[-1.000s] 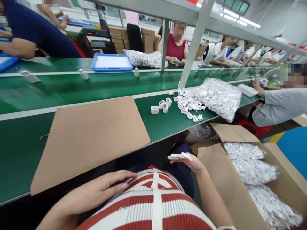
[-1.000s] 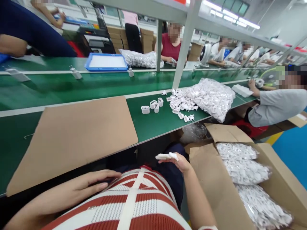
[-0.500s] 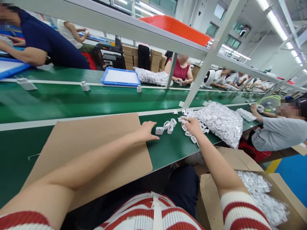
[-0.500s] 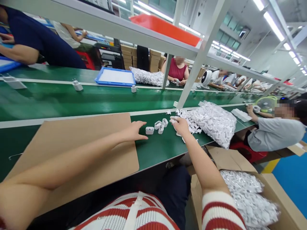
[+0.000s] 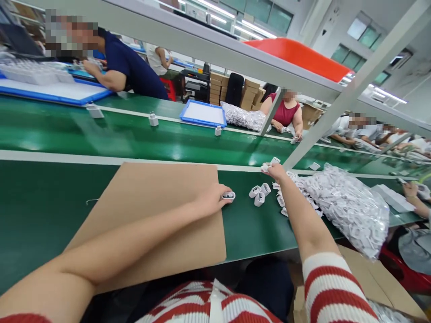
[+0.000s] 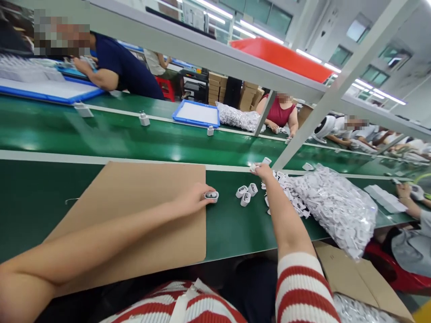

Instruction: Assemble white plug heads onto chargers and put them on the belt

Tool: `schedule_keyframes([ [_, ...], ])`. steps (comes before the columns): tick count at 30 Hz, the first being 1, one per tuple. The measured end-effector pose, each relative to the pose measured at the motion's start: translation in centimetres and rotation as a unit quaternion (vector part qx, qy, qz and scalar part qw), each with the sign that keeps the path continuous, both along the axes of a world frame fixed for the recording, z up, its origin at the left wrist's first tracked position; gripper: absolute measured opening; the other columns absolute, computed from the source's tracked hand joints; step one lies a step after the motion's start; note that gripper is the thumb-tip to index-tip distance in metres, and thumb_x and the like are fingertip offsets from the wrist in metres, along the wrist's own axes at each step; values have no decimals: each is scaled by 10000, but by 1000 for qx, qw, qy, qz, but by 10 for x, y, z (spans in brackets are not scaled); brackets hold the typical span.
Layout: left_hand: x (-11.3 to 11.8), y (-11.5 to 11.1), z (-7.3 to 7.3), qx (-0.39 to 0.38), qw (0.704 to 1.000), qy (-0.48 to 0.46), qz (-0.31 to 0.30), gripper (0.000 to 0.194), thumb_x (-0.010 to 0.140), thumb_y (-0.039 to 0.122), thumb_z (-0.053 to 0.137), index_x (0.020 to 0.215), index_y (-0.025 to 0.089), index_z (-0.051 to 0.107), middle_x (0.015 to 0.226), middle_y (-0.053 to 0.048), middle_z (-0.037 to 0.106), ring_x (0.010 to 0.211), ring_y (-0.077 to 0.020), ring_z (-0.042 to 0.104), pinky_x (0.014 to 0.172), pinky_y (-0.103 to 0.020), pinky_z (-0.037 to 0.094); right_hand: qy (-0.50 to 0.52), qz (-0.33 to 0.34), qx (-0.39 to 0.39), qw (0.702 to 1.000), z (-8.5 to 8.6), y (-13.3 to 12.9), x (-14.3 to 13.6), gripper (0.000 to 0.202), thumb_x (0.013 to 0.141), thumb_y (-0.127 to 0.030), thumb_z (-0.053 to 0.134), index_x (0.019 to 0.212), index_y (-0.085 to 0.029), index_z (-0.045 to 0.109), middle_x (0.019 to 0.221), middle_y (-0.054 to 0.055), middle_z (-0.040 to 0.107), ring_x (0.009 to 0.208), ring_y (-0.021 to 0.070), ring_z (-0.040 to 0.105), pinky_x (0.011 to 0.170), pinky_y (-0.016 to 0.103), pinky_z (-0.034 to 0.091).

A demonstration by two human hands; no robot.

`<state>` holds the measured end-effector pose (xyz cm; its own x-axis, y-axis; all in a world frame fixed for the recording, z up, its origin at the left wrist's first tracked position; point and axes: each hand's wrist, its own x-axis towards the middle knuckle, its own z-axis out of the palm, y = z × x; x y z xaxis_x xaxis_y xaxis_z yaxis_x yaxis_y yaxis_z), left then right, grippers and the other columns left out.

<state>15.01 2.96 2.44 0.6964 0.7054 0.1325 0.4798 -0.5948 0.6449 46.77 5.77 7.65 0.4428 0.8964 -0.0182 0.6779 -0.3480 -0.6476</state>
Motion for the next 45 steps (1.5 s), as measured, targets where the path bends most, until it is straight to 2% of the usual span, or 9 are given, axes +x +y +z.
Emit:
schedule_keyframes([
  [3,-37,5,-7,14,999,-17,43,334,944,452,600,1133,228,762,1149,-96,769,1106,-317,667,946,-431,535,159,89,23,983,1,-26,-33,255,1021,-279,542,1166,-160,715,1151,115,767,1015,198,756,935,348,629],
  [7,-56,10,-21,30,997,-33,67,351,934,469,597,1119,216,755,1146,-117,767,1076,-327,670,968,-468,522,418,191,58,886,-4,-62,-89,399,840,-534,784,1063,-204,761,1101,100,783,1053,247,742,849,334,627],
  [11,-56,9,-41,12,994,-75,78,393,914,443,649,1220,205,711,1197,-130,744,1118,-322,661,982,-465,522,382,181,93,902,-12,-70,-141,483,689,-594,886,963,-209,783,989,71,788,914,219,713,740,306,577],
  [17,-58,16,-63,-46,983,-164,71,357,877,464,733,1104,189,738,1109,-103,752,1044,-282,673,958,-425,523,317,142,188,919,-42,-51,-183,418,676,-515,896,921,-216,737,983,56,778,967,231,709,927,398,578],
  [26,-59,19,-62,-32,984,-161,63,293,870,394,779,1103,218,756,1019,-70,761,1020,-277,657,925,-408,494,317,134,151,927,-71,-50,-184,487,724,-441,829,1148,-224,724,1079,74,774,858,184,670,786,346,574],
  [32,-60,18,-59,-30,983,-173,61,293,872,399,778,1101,219,751,1011,-70,755,1019,-273,657,933,-402,487,368,137,105,913,-71,-48,-175,396,710,-472,851,1004,-223,758,891,41,756,755,178,660,770,362,572],
  [35,-60,19,-60,-33,981,-180,64,276,880,409,773,1078,217,757,981,-70,748,988,-266,658,900,-388,492,300,200,128,924,-64,-54,-172,303,771,-408,827,1023,-252,762,995,49,754,879,210,681,875,401,565],
  [38,-59,21,-64,-40,980,-180,68,281,863,429,793,1026,204,757,962,-74,744,972,-266,655,885,-387,493,89,260,199,941,-57,-61,-175,127,891,-313,725,1004,-275,768,979,44,723,924,226,634,884,409,531],
  [45,-59,23,-66,-43,978,-193,65,248,861,421,785,933,191,727,931,-72,734,936,-260,647,857,-388,487,-166,378,184,892,-62,-60,-186,241,943,-128,540,1049,-228,732,960,87,638,919,252,566,791,380,496],
])
